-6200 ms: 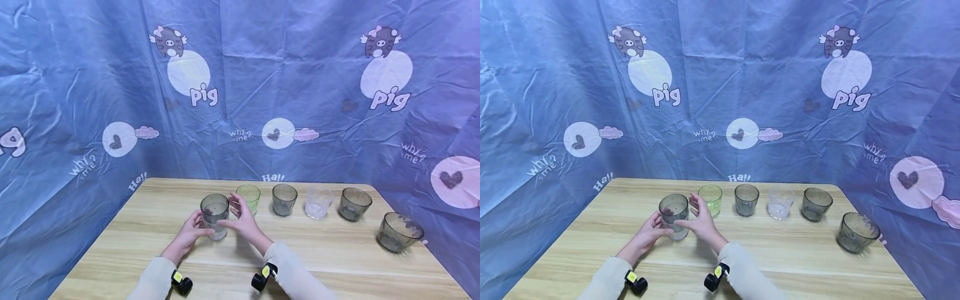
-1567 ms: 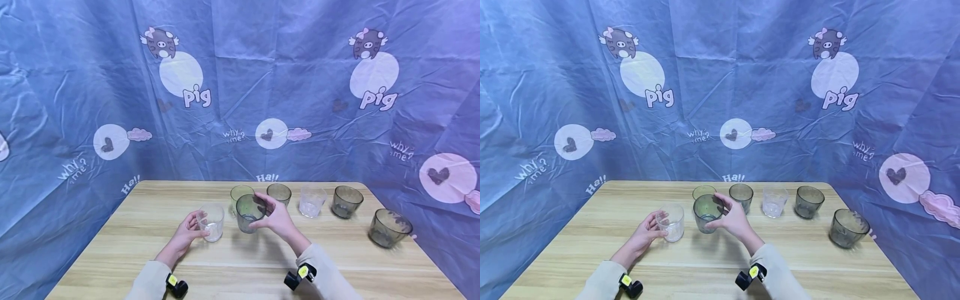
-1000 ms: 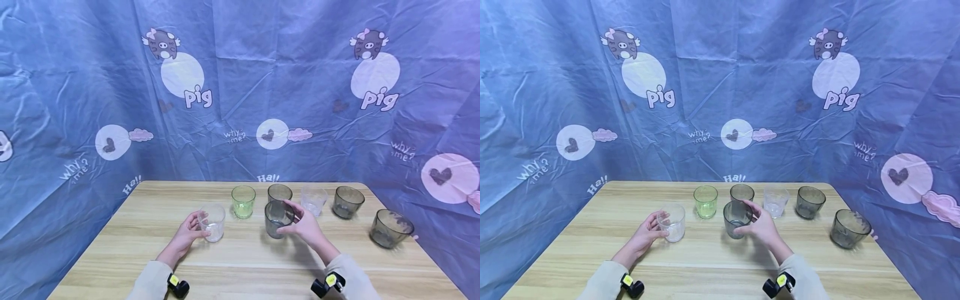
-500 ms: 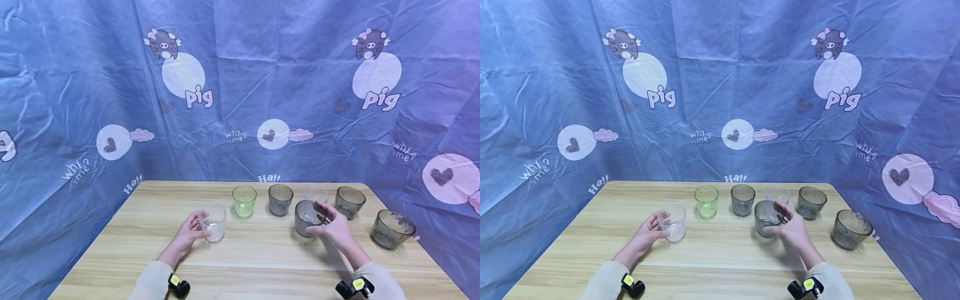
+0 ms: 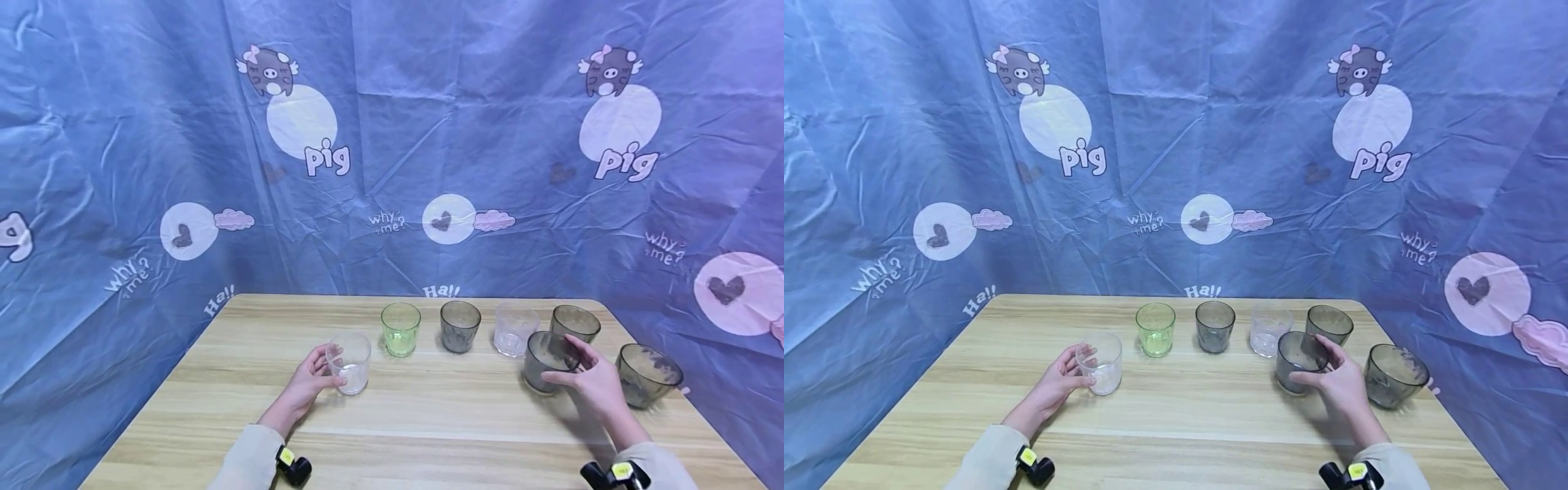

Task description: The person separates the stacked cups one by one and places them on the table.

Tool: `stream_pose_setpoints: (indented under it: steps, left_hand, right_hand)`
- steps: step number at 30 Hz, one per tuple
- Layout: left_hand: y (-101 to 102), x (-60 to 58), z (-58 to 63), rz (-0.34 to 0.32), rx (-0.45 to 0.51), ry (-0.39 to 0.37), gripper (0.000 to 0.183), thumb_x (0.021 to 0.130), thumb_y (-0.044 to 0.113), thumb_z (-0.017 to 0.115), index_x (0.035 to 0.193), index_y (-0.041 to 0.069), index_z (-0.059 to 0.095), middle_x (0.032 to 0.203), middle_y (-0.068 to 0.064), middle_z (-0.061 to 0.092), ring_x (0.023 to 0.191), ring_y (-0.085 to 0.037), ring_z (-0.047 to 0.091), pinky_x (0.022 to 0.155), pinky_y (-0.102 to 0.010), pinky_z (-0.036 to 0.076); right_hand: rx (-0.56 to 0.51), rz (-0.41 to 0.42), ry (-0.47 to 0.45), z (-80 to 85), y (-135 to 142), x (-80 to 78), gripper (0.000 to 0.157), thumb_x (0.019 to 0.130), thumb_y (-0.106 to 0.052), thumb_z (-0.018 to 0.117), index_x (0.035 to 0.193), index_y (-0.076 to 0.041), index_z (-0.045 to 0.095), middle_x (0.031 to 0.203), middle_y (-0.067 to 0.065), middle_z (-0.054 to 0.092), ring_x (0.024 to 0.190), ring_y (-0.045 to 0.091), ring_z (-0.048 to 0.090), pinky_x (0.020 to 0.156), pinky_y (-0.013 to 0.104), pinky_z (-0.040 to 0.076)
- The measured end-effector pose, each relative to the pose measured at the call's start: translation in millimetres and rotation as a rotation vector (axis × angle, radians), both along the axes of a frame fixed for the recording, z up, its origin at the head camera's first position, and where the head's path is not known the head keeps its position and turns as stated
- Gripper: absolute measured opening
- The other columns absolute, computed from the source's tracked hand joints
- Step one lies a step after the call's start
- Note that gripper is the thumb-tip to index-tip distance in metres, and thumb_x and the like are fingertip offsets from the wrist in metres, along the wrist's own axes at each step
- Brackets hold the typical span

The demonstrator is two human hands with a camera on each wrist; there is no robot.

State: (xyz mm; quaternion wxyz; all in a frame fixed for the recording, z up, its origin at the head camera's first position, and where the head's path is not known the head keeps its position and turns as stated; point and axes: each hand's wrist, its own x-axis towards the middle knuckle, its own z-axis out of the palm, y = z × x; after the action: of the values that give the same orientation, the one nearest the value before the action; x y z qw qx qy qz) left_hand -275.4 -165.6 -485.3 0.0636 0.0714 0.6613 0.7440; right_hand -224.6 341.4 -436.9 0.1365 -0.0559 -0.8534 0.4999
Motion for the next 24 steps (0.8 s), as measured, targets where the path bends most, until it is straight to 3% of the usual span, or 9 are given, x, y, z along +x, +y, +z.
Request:
stream_pose_setpoints:
  steps: [2,4,6,8,17,24]
  left_hand:
    - [0,0.0,0.4,0.001,-0.001,-0.001,0.075,0.076,-0.016,0.07,0.143,-0.007,0.036,0.149,-0.026,0.041,0.136,-0.04,0.04,0.1,-0.024,0.046]
    - [0,0.0,0.7,0.003,-0.003,-0.003,0.075,0.077,-0.016,0.07,0.143,-0.007,0.036,0.149,-0.026,0.041,0.136,-0.039,0.04,0.1,-0.025,0.046]
    - [0,-0.1,0.7,0.004,-0.005,-0.005,0.075,0.077,-0.016,0.07,0.143,-0.007,0.036,0.149,-0.025,0.041,0.136,-0.039,0.04,0.1,-0.025,0.046]
    - [0,-0.1,0.7,0.007,-0.002,-0.008,0.076,0.077,-0.017,0.07,0.143,-0.007,0.036,0.149,-0.025,0.041,0.136,-0.04,0.04,0.1,-0.025,0.047]
    - [2,1.1,0.7,0.03,0.007,-0.011,0.075,0.075,-0.019,0.069,0.142,-0.007,0.038,0.147,-0.025,0.044,0.135,-0.039,0.042,0.098,-0.024,0.048]
    - [1,0.5,0.8,0.011,0.0,-0.007,0.076,0.076,-0.018,0.069,0.143,-0.007,0.036,0.149,-0.026,0.041,0.136,-0.04,0.04,0.1,-0.025,0.047]
  right_hand:
    - [0.008,-0.026,-0.011,-1.5,6,2.7,0.097,0.07,-0.016,0.091,0.15,0.001,0.038,0.142,0.016,0.053,0.095,-0.022,0.042,0.082,0.001,0.038]
    - [0.003,-0.05,-0.019,-3.3,12,5.2,0.097,0.069,-0.018,0.091,0.149,0.0,0.039,0.13,-0.006,0.061,0.094,-0.022,0.042,0.08,0.001,0.037]
    - [-0.018,-0.068,-0.021,-5.1,16,7.7,0.098,0.069,-0.018,0.092,0.15,-0.001,0.039,0.115,-0.028,0.059,0.093,-0.024,0.042,0.08,0.0,0.037]
    - [-0.044,-0.071,-0.014,-7.0,21,10.0,0.098,0.07,-0.017,0.091,0.15,0.0,0.038,0.102,-0.039,0.052,0.093,-0.025,0.042,0.081,0.0,0.037]
    - [-0.044,-0.07,0.015,-10.8,30,13.3,0.096,0.073,-0.015,0.089,0.15,0.004,0.034,0.097,-0.042,0.047,0.092,-0.025,0.043,0.079,-0.001,0.036]
    - [-0.077,-0.029,0.053,-16.2,32,12.8,0.094,0.077,-0.008,0.085,0.151,0.007,0.029,0.102,-0.042,0.048,0.095,-0.026,0.044,0.081,-0.001,0.037]
